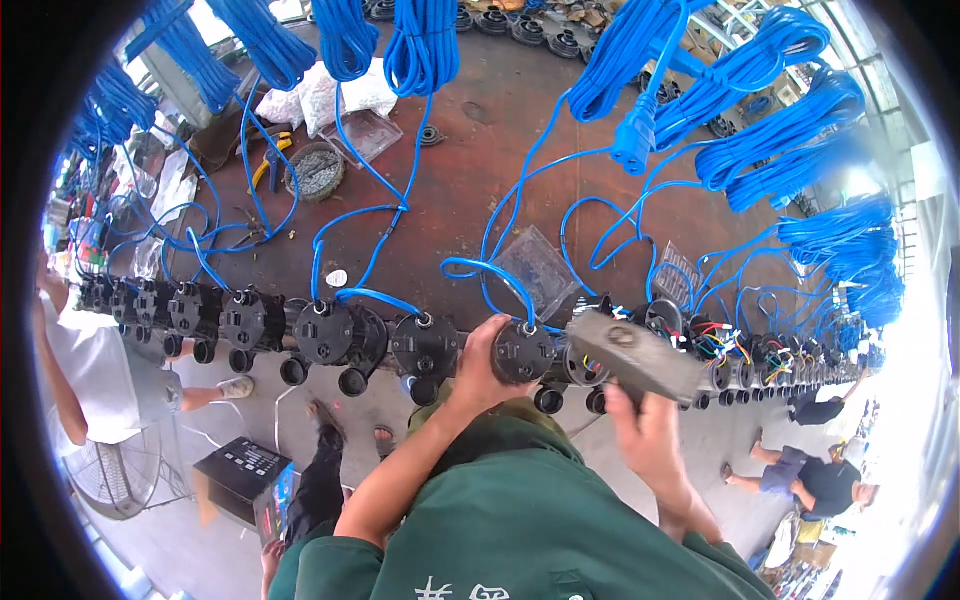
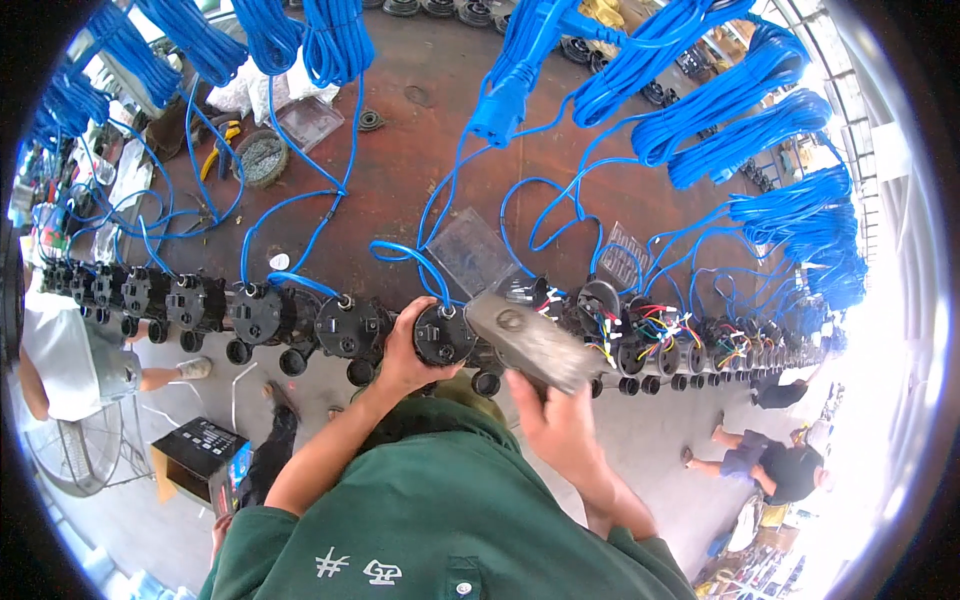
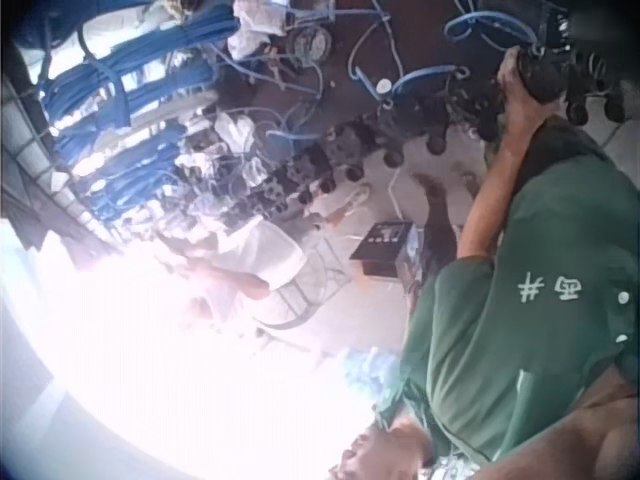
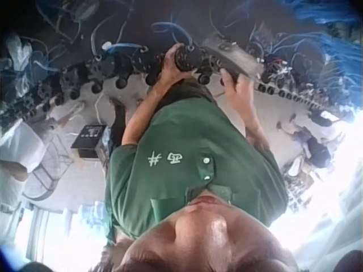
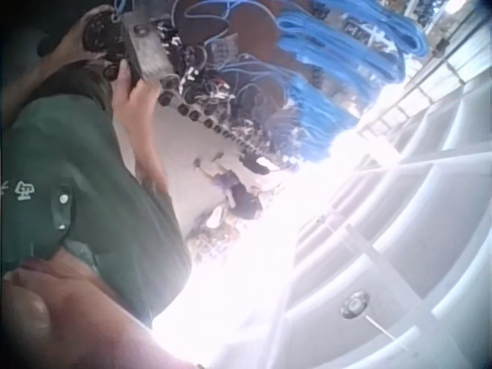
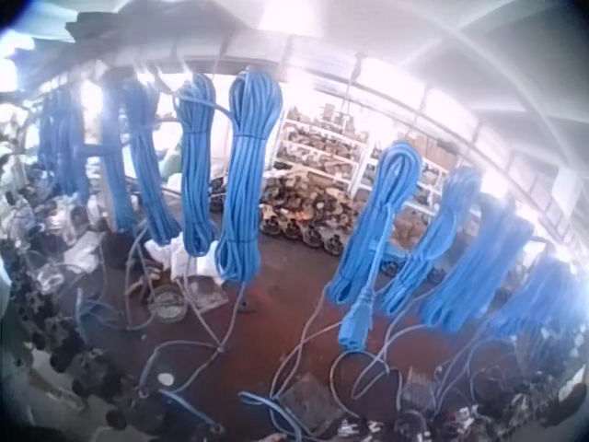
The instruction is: The person assembles a series of submersible pumps at a workbench, securing components by hand and using a small hammer to tap parts into place while handling blue power cables attached to each unit.
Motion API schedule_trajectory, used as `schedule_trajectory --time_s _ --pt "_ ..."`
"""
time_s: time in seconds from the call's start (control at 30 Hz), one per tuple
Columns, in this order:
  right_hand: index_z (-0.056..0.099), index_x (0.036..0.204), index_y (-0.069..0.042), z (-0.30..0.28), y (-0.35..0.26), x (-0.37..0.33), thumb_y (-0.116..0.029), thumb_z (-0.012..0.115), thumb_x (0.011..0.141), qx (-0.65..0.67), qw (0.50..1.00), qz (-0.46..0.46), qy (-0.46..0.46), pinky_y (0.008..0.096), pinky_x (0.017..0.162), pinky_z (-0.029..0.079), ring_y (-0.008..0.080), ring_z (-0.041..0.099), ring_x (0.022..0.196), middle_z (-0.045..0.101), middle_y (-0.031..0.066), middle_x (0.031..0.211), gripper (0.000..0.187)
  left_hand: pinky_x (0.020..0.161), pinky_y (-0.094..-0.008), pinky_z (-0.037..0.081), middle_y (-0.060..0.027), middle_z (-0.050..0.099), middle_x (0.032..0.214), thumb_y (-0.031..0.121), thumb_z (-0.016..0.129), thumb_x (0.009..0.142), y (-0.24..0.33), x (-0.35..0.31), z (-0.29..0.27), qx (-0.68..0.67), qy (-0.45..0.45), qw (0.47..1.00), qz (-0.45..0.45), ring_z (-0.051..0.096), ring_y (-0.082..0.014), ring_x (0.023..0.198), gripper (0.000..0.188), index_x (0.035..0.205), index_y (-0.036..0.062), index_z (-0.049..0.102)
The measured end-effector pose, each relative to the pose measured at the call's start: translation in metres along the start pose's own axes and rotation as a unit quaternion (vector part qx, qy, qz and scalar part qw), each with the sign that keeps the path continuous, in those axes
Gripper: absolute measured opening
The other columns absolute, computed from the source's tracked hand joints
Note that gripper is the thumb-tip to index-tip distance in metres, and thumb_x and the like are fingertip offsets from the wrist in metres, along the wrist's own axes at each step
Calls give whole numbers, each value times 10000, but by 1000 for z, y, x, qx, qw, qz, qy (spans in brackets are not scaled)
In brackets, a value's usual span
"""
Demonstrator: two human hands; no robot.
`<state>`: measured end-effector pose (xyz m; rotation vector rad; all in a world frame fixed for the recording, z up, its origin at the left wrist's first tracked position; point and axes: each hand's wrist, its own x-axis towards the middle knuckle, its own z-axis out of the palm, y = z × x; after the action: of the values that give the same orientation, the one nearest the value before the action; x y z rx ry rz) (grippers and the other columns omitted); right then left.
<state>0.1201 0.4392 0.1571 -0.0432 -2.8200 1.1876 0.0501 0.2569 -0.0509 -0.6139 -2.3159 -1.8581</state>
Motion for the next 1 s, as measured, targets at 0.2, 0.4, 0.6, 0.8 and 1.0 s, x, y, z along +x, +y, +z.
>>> schedule_trajectory --time_s 0.2,0.4,0.6,0.8,1.0 --pt "599 958 21 6 28 3 -371 713 996 -66 974 119 -180 522 595 495 470 674 692 650 251 697 410 1147 -449 455 -189 547 1491 254 1003 596 0 -6 0 12 -21 999 -30 563 -372 1358 1140 1517 5 379" --pt "637 982 26 -16 28 -10 -241 708 1003 106 970 205 -76 362 536 410 156 496 550 585 110 630 277 1181 -481 415 -268 332 1642 206 923 757 28 -27 -8 151 -26 987 -39 428 -415 1472 1098 1596 -26 253" --pt "616 924 1 -2 67 -41 -202 695 1017 260 896 344 -103 293 550 352 52 434 625 498 -35 666 237 1018 -415 526 -184 620 1355 152 866 803 9 -96 9 -42 -82 899 -428 638 -280 1215 788 1449 -41 459" --pt "616 870 -14 17 96 -65 -282 743 994 228 907 331 -125 314 547 371 74 441 623 512 -21 649 322 973 -380 550 -111 714 1305 245 819 783 -74 -119 57 -48 -102 887 -447 698 -223 1144 619 1360 95 651" --pt "620 854 -19 23 103 -71 -298 748 985 226 901 345 -132 319 563 399 87 461 632 539 0 652 334 1062 -395 497 -100 704 1327 213 798 781 -62 -97 44 -68 -111 931 -342 654 -225 1231 628 1371 66 641"
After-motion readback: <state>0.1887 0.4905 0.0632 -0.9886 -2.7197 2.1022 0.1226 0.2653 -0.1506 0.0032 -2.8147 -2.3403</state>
